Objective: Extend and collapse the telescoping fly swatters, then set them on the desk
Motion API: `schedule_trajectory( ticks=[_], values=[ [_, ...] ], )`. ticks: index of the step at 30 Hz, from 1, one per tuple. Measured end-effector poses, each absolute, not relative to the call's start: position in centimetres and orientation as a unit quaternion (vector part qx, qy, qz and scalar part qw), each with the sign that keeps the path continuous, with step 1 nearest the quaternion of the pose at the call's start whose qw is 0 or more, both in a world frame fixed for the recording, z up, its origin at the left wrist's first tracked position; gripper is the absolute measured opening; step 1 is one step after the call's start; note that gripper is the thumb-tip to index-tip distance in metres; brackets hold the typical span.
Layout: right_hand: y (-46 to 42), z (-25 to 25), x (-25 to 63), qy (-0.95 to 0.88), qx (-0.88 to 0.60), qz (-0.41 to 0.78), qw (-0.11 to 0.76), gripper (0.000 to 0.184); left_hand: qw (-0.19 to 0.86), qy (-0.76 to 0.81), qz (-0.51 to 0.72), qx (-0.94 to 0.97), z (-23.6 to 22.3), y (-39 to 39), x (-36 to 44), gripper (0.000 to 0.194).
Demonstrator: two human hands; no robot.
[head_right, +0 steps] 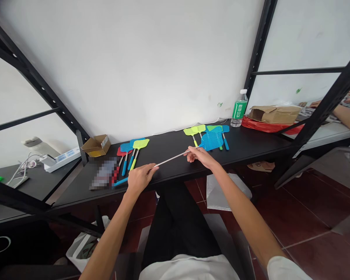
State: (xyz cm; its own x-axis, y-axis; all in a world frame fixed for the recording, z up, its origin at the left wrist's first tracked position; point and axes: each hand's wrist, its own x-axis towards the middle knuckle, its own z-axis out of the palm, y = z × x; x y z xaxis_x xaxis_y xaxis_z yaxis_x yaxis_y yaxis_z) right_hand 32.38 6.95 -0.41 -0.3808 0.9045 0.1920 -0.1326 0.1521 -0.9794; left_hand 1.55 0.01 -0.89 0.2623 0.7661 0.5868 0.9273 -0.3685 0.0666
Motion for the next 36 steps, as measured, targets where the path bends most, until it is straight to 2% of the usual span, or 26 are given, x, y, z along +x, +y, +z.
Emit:
schedule_trajectory(
  ticks=[16, 36],
  values=[
    [6.82, -0.28, 32.31, -0.607, -0.323, 0.567, 0.453, 0.049, 0.167, -0.492, -0.257, -0.815, -0.91, 0.42, 1.59, 0.029],
    [7.14, -0.57, 32.51, -0.596, -0.322, 0.569, 0.465, 0.047, 0.100, -0.512, -0.283, -0.804, -0.99, 0.17, 1.27, 0.040]
  ],
)
